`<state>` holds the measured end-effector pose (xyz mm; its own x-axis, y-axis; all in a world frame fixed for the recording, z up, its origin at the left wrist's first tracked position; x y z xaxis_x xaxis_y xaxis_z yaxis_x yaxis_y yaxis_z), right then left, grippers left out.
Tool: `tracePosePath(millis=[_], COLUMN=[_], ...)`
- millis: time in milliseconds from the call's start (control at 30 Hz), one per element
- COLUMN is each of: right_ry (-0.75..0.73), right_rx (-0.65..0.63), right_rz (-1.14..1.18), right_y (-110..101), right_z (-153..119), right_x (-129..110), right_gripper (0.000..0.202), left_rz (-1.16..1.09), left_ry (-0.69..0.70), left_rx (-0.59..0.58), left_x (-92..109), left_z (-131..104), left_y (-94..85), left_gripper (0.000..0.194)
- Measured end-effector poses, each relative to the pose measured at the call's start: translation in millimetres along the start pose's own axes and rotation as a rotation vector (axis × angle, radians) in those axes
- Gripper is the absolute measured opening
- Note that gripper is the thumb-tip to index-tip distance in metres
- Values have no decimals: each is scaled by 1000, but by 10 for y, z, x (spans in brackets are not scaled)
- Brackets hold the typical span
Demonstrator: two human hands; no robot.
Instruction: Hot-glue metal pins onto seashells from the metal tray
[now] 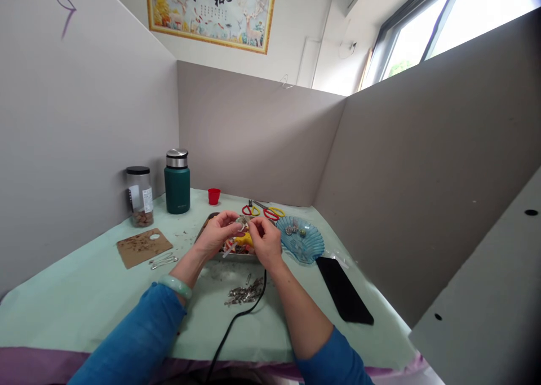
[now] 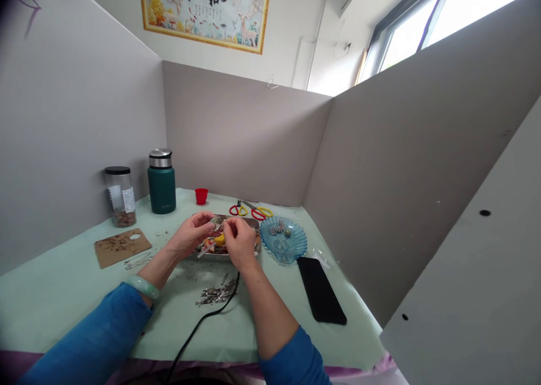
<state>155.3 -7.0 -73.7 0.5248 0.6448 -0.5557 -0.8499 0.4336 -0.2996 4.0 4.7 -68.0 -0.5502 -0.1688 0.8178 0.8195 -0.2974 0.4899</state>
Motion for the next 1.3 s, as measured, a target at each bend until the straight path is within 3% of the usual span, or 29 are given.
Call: tracePosePath(millis=[867, 1300], right_ry=[-97, -148], right_rx=[-29, -28], right_rz=[-114, -159], right_y=[-15, -31], right_z=[-14, -16], right_x=[-32, -47], right_gripper=[14, 12], left_rz=[99, 230], left_ry=[59, 89], left_rx=[-33, -14], left_x=[-32, 34], left_z=[16, -32], left_y=[-38, 48], left_gripper=[37, 36])
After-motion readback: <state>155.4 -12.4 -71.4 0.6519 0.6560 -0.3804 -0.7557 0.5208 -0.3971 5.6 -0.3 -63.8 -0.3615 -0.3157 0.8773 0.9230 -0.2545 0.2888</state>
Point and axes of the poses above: each hand's wrist, its own z-axis towards the middle knuckle, its own y-axis out of the palm, x = y × z, the point moved 2 cm from there along z, towards the middle knuckle, and after that the axes turned 12 degrees about -z, right-handed, at the moved point
